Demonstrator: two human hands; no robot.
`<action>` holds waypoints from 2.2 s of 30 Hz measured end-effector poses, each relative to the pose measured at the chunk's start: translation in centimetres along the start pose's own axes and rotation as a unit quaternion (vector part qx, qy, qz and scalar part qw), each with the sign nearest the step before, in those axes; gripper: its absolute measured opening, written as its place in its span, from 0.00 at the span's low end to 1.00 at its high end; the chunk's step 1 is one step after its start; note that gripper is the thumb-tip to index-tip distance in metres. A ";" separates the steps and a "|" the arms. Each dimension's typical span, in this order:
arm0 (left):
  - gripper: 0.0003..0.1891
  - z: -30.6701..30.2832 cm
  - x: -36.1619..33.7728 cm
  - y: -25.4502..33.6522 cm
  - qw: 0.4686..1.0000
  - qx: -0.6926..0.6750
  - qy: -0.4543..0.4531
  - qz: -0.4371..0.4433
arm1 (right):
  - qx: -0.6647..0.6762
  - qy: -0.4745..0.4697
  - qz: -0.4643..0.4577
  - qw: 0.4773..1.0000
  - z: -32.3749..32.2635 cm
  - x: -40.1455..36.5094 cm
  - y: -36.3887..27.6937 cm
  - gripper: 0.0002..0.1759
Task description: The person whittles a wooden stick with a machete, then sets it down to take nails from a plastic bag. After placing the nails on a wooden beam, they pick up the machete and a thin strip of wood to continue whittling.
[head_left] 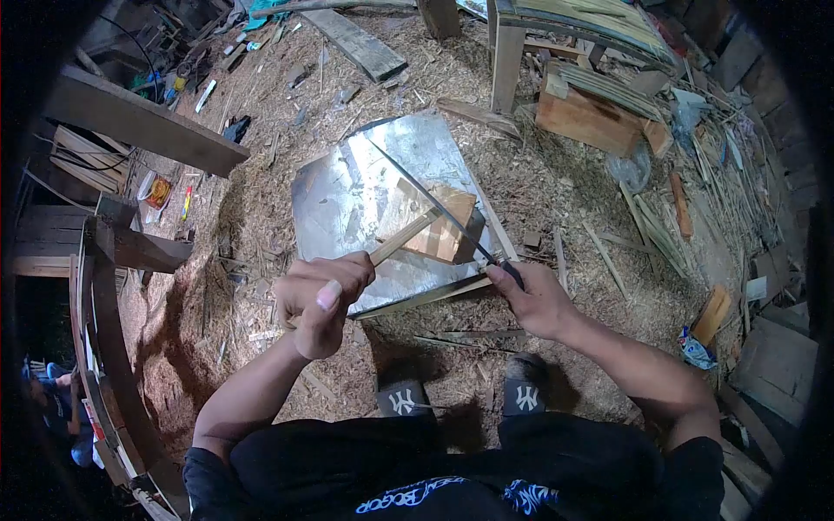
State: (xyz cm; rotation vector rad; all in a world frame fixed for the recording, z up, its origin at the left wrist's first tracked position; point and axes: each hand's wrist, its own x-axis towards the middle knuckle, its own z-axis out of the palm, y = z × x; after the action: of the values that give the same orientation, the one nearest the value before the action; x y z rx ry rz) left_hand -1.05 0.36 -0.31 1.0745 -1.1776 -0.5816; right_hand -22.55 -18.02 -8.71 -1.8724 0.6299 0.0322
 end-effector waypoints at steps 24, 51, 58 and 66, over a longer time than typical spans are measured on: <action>0.28 -0.9 -0.5 -0.2 1.000 -0.022 0.021 -0.002 | -0.020 0.037 -0.072 0.996 1.1 0.4 -0.6 0.36; 0.29 -0.5 1.3 -0.4 0.997 -0.056 0.016 -0.043 | 0.010 0.037 -0.041 0.998 1.1 0.4 -0.8 0.37; 0.28 -0.4 2.9 -0.1 0.997 -0.068 0.018 -0.017 | 0.076 0.048 -0.128 0.988 -1.0 -0.5 -3.7 0.34; 0.28 -0.7 4.6 0.5 0.997 -0.073 0.003 -0.026 | -0.005 0.078 -0.057 0.995 1.8 0.2 -0.5 0.36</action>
State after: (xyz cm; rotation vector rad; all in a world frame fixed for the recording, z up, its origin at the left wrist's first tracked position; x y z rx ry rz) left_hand 1.06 -3.00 2.17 0.9823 -1.0880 -0.6942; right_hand -21.69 -16.39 -9.08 -1.9305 0.6288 -0.1876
